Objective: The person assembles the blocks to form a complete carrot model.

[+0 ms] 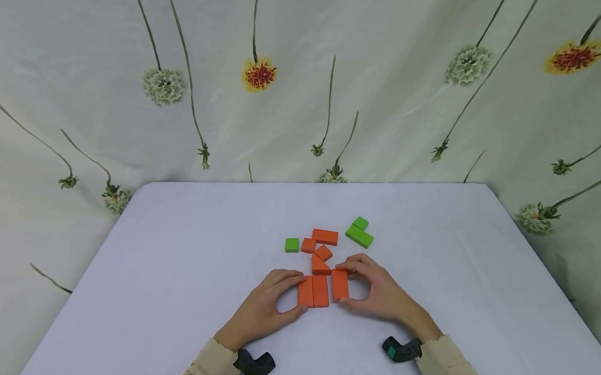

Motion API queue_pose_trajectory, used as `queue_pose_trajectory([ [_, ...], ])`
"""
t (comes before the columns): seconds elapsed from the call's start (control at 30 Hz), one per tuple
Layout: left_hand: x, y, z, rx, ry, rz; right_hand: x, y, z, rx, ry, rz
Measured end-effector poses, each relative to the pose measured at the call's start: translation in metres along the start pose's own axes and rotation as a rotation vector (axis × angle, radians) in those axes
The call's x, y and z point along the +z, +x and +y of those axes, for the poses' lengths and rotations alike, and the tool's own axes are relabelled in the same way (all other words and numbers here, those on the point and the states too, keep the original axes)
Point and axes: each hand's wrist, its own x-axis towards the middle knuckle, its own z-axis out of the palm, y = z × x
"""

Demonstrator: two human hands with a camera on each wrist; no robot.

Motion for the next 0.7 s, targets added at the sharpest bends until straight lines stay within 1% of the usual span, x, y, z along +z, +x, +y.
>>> queue_pose_trajectory([
  [0.13,-0.0008,0.0002,0.0014,-0.005,-0.007,-0.006,0.0001,-0.0005,-0.0010,-0.013,-0.027,-0.025],
  [0.33,-0.0013,0.0003,0.0020,0.002,-0.008,-0.005,0.0008,-0.0010,-0.0033,0.008,-0.094,-0.063],
  [0.47,-0.0013,0.0010,0.0012,-0.003,-0.008,-0.010,0.0011,-0.0008,-0.0038,0.009,-0.132,-0.074],
  [0.7,-0.0001,0.0009,-0.0008,-0.003,-0.007,-0.016,0.0010,-0.0010,-0.0049,-0.008,-0.145,-0.079],
])
